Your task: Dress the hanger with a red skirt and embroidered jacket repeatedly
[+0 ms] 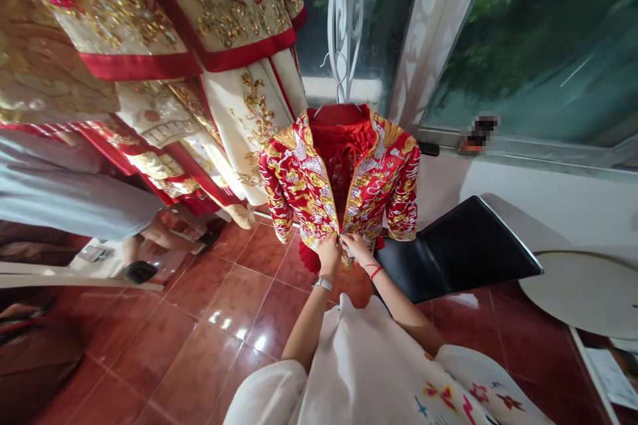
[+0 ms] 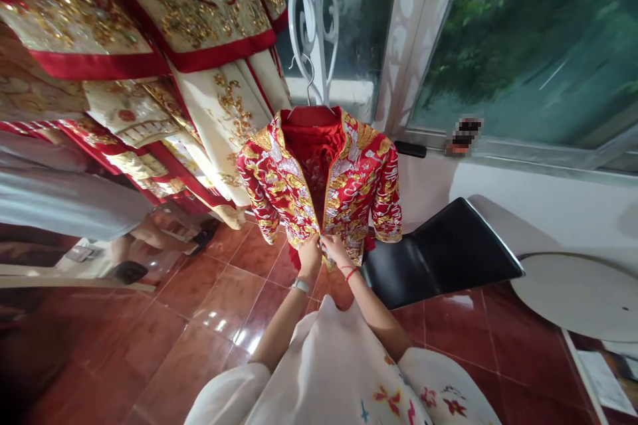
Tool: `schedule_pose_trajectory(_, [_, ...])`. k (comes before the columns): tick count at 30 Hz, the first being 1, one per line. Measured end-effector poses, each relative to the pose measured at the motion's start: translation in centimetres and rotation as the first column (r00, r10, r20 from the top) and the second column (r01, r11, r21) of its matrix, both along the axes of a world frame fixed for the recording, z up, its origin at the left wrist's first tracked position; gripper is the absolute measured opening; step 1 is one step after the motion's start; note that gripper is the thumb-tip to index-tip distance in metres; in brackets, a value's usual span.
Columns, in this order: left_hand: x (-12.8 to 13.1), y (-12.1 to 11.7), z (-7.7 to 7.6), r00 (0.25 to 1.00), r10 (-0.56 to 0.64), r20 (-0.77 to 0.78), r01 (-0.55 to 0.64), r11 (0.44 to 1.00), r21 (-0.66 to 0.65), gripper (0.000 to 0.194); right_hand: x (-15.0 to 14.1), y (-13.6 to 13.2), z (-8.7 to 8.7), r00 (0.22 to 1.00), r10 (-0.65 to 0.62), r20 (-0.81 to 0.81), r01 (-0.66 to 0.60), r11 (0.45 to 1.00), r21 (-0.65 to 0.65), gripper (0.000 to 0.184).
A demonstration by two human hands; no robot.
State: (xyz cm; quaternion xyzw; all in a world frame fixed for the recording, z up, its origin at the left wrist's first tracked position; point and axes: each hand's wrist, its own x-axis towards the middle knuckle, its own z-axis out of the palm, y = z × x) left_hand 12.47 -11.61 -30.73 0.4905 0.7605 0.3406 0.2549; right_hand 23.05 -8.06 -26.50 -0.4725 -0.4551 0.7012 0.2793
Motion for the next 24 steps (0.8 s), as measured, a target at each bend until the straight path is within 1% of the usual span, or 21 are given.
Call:
schedule_pose_trajectory(3, [0.3,1.8,0.0,0.999,-0.033,-0.029,0.034,0.999,0.02,0.017,0.0,1.4,1.4,1.0,-0.005,-0.027,0.005,1.0,-0.015,0.032])
schedule_pose_trajectory(5, [0.6,2.5,-0.4,0.999,-0.033,-0.038,0.034,0.999,0.03,0.017,-0.3,2.9,3.2,0.998,-0.032,-0.062,0.032,0.999,-0.004,0.034])
schedule_pose_trajectory(8, [0.8,3.5,-0.6,0.999,-0.03,-0.036,0.03,0.999,0.019,0.019,-1.2,6.4,7.2,0.987,-0.093,-0.134,0.1,0.994,0.048,0.032])
schedule_pose_trajectory(11, [0.6,4.6,-0.2,0.998,-0.033,-0.046,0.032,0.999,-0.017,0.02,-2.6,10.2,11.6,0.969,-0.136,-0.205,0.159,0.982,0.102,0.027])
schedule_pose_trajectory(13, [0.3,5.0,0.3,0.997,-0.04,-0.068,0.037,0.998,-0.046,0.024,-3.3,12.0,13.9,0.959,-0.151,-0.24,0.184,0.975,0.124,0.026])
schedule_pose_trajectory(14, [0.2,5.0,0.5,0.995,-0.049,-0.082,0.044,0.997,-0.061,0.026,-3.6,12.4,14.6,0.954,-0.15,-0.26,0.19,0.972,0.135,0.026])
schedule_pose_trajectory(15, [0.1,4.9,0.8,0.994,-0.058,-0.093,0.052,0.996,-0.075,0.028,-3.8,12.5,15.0,0.948,-0.144,-0.284,0.192,0.97,0.149,0.027])
schedule_pose_trajectory(17, [-0.2,4.3,1.3,0.986,-0.1,-0.132,0.085,0.989,-0.119,0.029,-3.7,12.0,14.9,0.94,-0.114,-0.321,0.182,0.965,0.189,0.031])
schedule_pose_trajectory(19, [-0.9,3.5,2.2,0.97,-0.148,-0.192,0.122,0.982,-0.145,0.029,-2.9,10.9,14.0,0.954,-0.061,-0.293,0.139,0.957,0.254,0.036])
schedule_pose_trajectory(20, [-1.6,3.1,3.0,0.963,-0.151,-0.224,0.127,0.985,-0.115,0.029,-2.1,10.4,13.5,0.969,-0.039,-0.242,0.112,0.95,0.293,0.037])
schedule_pose_trajectory(21, [-2.6,2.9,4.0,0.959,-0.122,-0.255,0.115,0.993,-0.041,0.03,-1.0,10.1,13.0,0.984,-0.036,-0.174,0.096,0.934,0.344,0.038])
schedule_pose_trajectory(22, [-4.1,2.9,5.4,0.959,-0.056,-0.276,0.081,0.993,0.08,0.031,0.3,10.2,12.7,0.993,-0.069,-0.101,0.105,0.903,0.416,0.037])
schedule_pose_trajectory(23, [-5.8,3.1,7.1,0.961,0.049,-0.272,0.019,0.97,0.241,0.033,1.8,10.6,12.7,0.987,-0.157,-0.041,0.156,0.846,0.509,0.034])
schedule_pose_trajectory(24, [-7.9,3.6,9.1,0.953,0.172,-0.25,-0.059,0.912,0.405,0.035,3.5,11.3,12.8,0.955,-0.295,-0.006,0.235,0.749,0.619,0.032])
